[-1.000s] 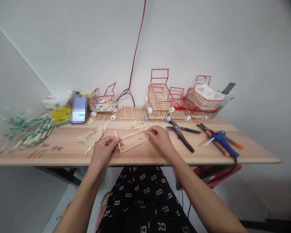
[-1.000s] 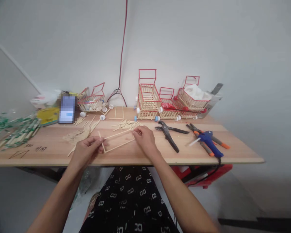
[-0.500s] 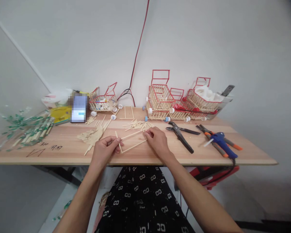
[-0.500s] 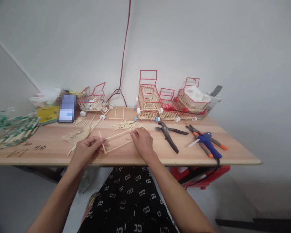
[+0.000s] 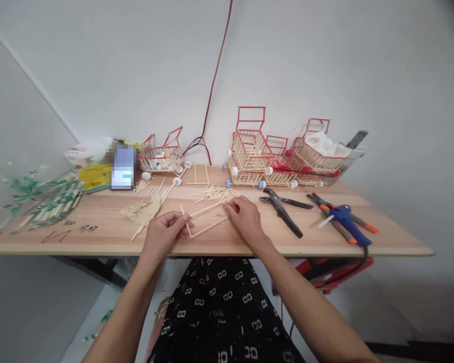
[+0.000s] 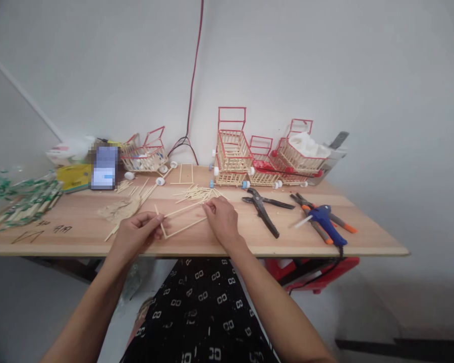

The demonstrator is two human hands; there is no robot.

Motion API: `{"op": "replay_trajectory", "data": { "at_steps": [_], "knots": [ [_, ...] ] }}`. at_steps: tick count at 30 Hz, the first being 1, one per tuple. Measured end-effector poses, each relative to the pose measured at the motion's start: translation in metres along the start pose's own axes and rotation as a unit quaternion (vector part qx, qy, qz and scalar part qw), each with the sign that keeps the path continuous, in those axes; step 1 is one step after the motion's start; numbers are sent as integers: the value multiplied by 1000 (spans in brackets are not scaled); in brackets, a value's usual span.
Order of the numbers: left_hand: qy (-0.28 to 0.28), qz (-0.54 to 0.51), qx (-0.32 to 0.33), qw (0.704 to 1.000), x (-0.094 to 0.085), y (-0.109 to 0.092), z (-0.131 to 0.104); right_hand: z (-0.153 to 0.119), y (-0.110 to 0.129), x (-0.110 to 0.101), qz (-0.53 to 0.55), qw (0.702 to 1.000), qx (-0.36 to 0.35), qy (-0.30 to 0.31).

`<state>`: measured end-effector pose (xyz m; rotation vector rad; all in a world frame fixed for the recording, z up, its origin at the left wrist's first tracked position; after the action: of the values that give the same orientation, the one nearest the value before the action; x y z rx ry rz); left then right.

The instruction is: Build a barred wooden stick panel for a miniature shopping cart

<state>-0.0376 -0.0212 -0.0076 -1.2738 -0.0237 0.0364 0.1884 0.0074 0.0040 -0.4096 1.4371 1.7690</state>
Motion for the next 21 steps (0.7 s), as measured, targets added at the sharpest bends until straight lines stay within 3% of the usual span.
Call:
{"op": "replay_trajectory", "data": {
  "at_steps": [9,16,21],
  "knots": [
    [3,-3,-2,1000,-1,3,1,-1,0,-1,27,1000,-3,-1],
    [40,-43,-37,998,0,2,12,13,-26,-17,234,968,84,34],
    [45,44,-32,998,1,-4,15,19,-44,-22,316,939,121,59]
  ]
}}
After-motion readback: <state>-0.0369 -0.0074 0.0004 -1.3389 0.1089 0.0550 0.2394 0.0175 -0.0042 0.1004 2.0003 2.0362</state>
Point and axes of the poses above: each hand's wrist, its own z-axis towards the middle knuckle, its own x-axis out of the palm, y = z × x, the point moved 4 cm from there along z, towards the middle knuckle, and after that the axes turned 15 degrees about x, right-handed, at the moved point
